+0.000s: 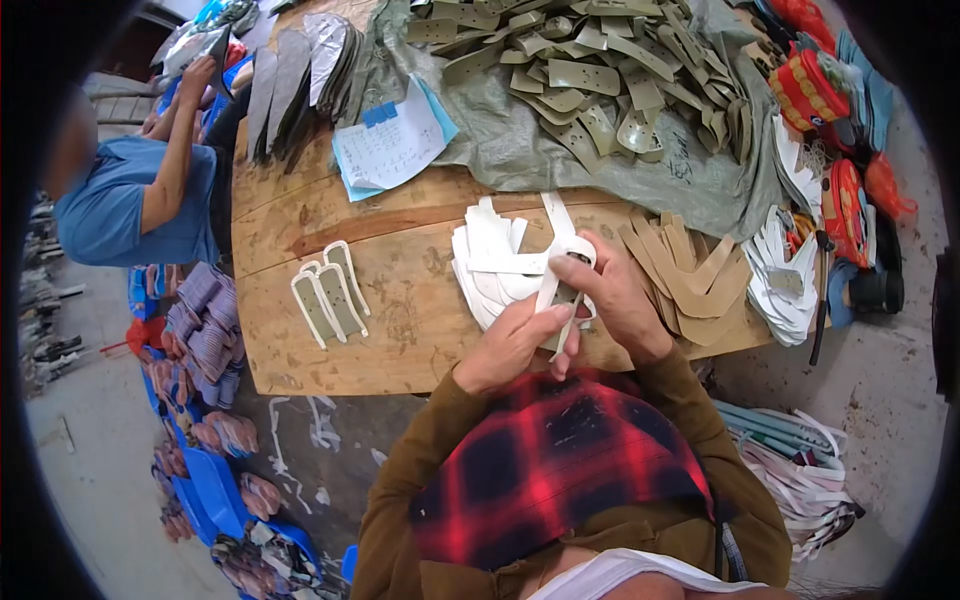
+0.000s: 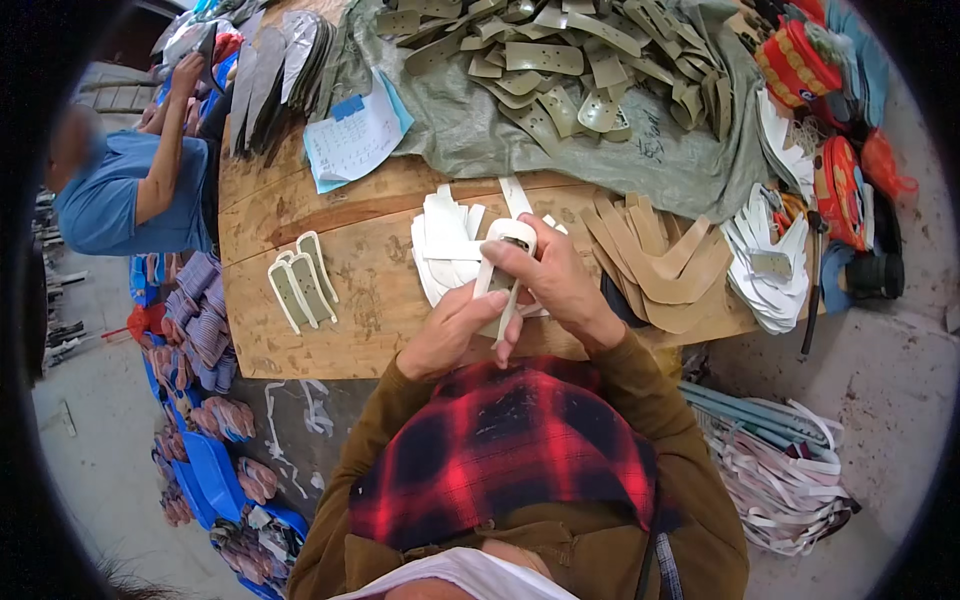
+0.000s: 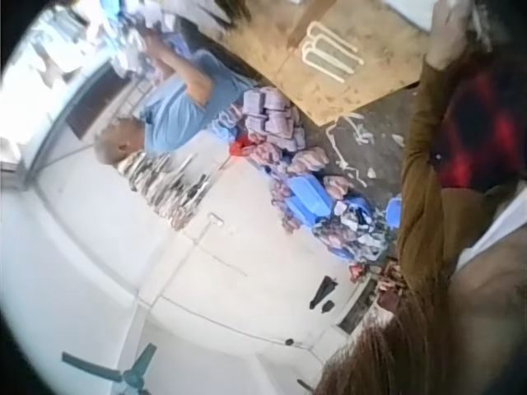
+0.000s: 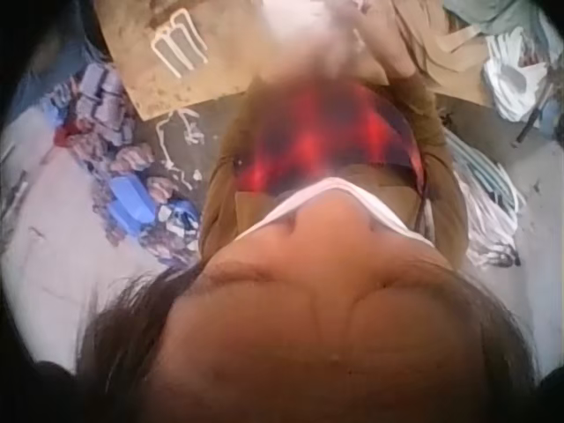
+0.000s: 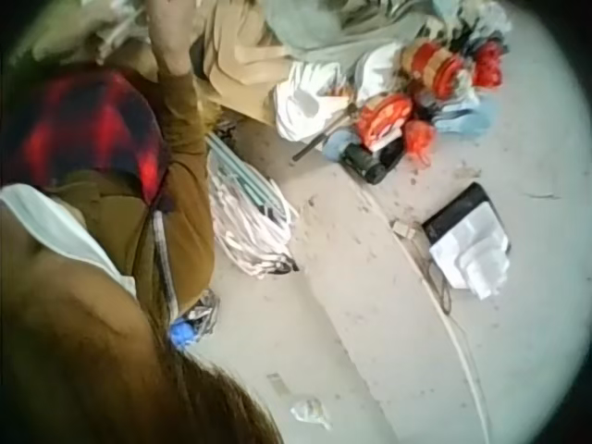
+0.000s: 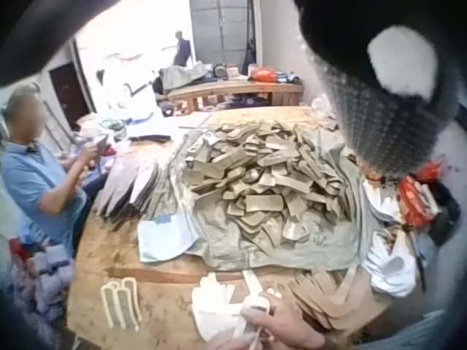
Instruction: The person sits at a wooden table and assembles shoe components by hand. They pick up a white foam insole and a green fabric piece, align them, and press them together. The finished units are placed in a growing stack on the table.
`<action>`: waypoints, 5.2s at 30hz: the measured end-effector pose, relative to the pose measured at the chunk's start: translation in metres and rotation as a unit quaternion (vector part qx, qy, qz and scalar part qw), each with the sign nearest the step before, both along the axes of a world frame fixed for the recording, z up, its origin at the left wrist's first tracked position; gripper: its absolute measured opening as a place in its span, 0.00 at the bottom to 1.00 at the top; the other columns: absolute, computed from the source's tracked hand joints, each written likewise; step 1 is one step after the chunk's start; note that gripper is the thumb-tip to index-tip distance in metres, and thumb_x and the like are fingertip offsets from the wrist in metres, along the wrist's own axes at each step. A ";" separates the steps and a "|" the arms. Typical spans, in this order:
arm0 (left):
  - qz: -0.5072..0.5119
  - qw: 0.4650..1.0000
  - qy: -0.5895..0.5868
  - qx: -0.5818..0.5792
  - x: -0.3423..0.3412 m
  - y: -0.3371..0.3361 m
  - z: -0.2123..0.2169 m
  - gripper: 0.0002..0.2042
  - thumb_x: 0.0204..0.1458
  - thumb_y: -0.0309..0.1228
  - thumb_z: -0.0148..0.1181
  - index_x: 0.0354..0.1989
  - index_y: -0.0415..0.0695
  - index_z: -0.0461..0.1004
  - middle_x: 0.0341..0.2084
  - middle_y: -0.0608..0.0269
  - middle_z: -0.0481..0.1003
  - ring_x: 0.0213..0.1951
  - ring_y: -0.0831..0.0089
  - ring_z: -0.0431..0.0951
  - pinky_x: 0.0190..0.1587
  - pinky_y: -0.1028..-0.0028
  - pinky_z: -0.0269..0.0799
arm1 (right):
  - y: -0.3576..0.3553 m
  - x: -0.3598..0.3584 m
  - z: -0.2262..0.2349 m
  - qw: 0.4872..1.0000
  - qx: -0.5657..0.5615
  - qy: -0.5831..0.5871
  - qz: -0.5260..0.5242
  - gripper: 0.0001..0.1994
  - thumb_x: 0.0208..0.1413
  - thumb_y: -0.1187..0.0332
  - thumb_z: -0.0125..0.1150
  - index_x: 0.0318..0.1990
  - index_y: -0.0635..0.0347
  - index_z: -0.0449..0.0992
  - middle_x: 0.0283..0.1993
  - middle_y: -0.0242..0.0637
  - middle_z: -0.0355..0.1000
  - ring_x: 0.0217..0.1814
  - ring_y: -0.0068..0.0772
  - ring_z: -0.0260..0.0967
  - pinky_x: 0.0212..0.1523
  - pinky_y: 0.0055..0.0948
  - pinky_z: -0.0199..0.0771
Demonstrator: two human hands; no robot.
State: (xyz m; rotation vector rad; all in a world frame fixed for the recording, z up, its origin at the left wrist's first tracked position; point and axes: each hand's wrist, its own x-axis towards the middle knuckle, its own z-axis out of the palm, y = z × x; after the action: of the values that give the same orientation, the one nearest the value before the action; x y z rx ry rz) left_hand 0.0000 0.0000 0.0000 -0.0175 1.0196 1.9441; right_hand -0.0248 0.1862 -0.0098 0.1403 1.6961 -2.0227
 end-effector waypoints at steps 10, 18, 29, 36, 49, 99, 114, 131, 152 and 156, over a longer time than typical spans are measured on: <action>-0.007 1.000 -0.008 -0.020 0.007 -0.001 -0.003 0.13 0.65 0.36 0.48 0.49 0.38 0.67 0.27 0.64 0.72 0.22 0.76 0.73 0.23 0.77 0.72 | -0.011 0.011 0.017 0.955 0.186 0.230 -0.033 0.19 0.56 0.63 0.62 0.49 0.62 0.65 0.36 0.42 0.73 0.31 0.37 0.75 0.32 0.35 0.72; 0.039 0.999 0.008 0.008 0.014 0.001 -0.007 0.25 0.65 0.49 0.46 0.52 0.35 0.66 0.26 0.63 0.72 0.21 0.76 0.72 0.21 0.78 0.70 | -0.006 0.009 0.008 0.990 0.104 0.091 -0.025 0.15 0.66 0.59 0.46 0.50 0.60 0.69 0.30 0.32 0.69 0.27 0.26 0.67 0.29 0.28 0.67; 0.185 0.911 0.170 -0.327 0.021 -0.080 -0.028 0.21 0.67 0.44 0.38 0.51 0.38 0.67 0.29 0.56 0.75 0.25 0.71 0.75 0.27 0.75 0.72 | -0.001 0.023 -0.006 0.976 0.064 0.199 -0.055 0.22 0.61 0.69 0.54 0.63 0.61 0.63 0.46 0.39 0.69 0.47 0.27 0.67 0.50 0.27 0.67; 0.251 0.428 0.510 -0.703 0.027 -0.161 -0.035 0.26 0.58 0.42 0.57 0.60 0.38 0.67 0.52 0.44 0.70 0.57 0.44 0.67 0.59 0.53 0.60 | 0.014 0.000 -0.025 0.805 0.386 0.444 0.075 0.14 0.52 0.68 0.62 0.46 0.60 0.75 0.42 0.41 0.71 0.46 0.42 0.68 0.49 0.37 0.67; 0.177 0.650 0.608 -0.420 0.015 -0.013 -0.035 0.24 0.48 0.38 0.67 0.52 0.43 0.72 0.42 0.54 0.74 0.44 0.56 0.75 0.45 0.61 0.70 | 0.011 -0.053 0.003 0.805 0.372 0.447 0.115 0.07 0.51 0.68 0.62 0.33 0.60 0.71 0.32 0.39 0.68 0.39 0.42 0.65 0.46 0.37 0.63; 0.288 0.930 -0.143 0.178 -0.017 0.001 0.013 0.18 0.67 0.30 0.36 0.58 0.30 0.60 0.61 0.41 0.61 0.64 0.54 0.63 0.69 0.60 0.60 | 0.087 -0.102 -0.042 0.834 0.387 0.373 -0.126 0.10 0.52 0.73 0.63 0.41 0.62 0.77 0.37 0.38 0.70 0.32 0.31 0.68 0.34 0.27 0.68; 0.247 0.949 -0.151 0.122 -0.011 0.011 0.014 0.19 0.68 0.37 0.39 0.60 0.37 0.64 0.54 0.53 0.70 0.54 0.64 0.73 0.60 0.63 0.70 | 0.015 -0.008 0.048 0.838 0.275 0.468 0.046 0.17 0.52 0.72 0.67 0.48 0.66 0.73 0.34 0.44 0.75 0.29 0.40 0.73 0.28 0.33 0.71; 0.254 0.952 -0.130 0.110 -0.009 0.016 0.014 0.18 0.68 0.35 0.40 0.59 0.37 0.66 0.53 0.56 0.71 0.55 0.66 0.72 0.63 0.60 0.66 | 0.016 -0.006 0.036 0.836 0.278 0.472 0.044 0.18 0.52 0.72 0.67 0.49 0.66 0.71 0.37 0.46 0.74 0.30 0.43 0.72 0.28 0.36 0.70; 0.227 0.744 0.503 -0.377 -0.025 -0.002 0.064 0.05 0.57 0.23 0.59 0.38 0.35 0.77 0.23 0.53 0.77 0.24 0.65 0.79 0.27 0.70 0.71 | 0.013 0.015 0.049 0.717 0.355 0.600 0.005 0.17 0.41 0.77 0.62 0.42 0.64 0.69 0.38 0.43 0.70 0.37 0.44 0.73 0.35 0.36 0.75; 0.227 0.700 0.565 -0.373 -0.016 0.007 0.066 0.05 0.55 0.19 0.58 0.39 0.35 0.77 0.29 0.52 0.79 0.27 0.63 0.80 0.29 0.70 0.73 | 0.010 0.019 0.048 0.715 0.373 0.591 0.003 0.15 0.43 0.77 0.59 0.41 0.64 0.68 0.37 0.42 0.69 0.35 0.42 0.72 0.33 0.34 0.74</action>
State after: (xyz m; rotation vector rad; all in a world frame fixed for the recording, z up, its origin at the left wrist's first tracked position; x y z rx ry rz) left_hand -0.0161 0.0072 0.0656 0.5913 2.8131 1.6908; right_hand -0.0056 0.1963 0.0378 -1.1313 3.1578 -1.1944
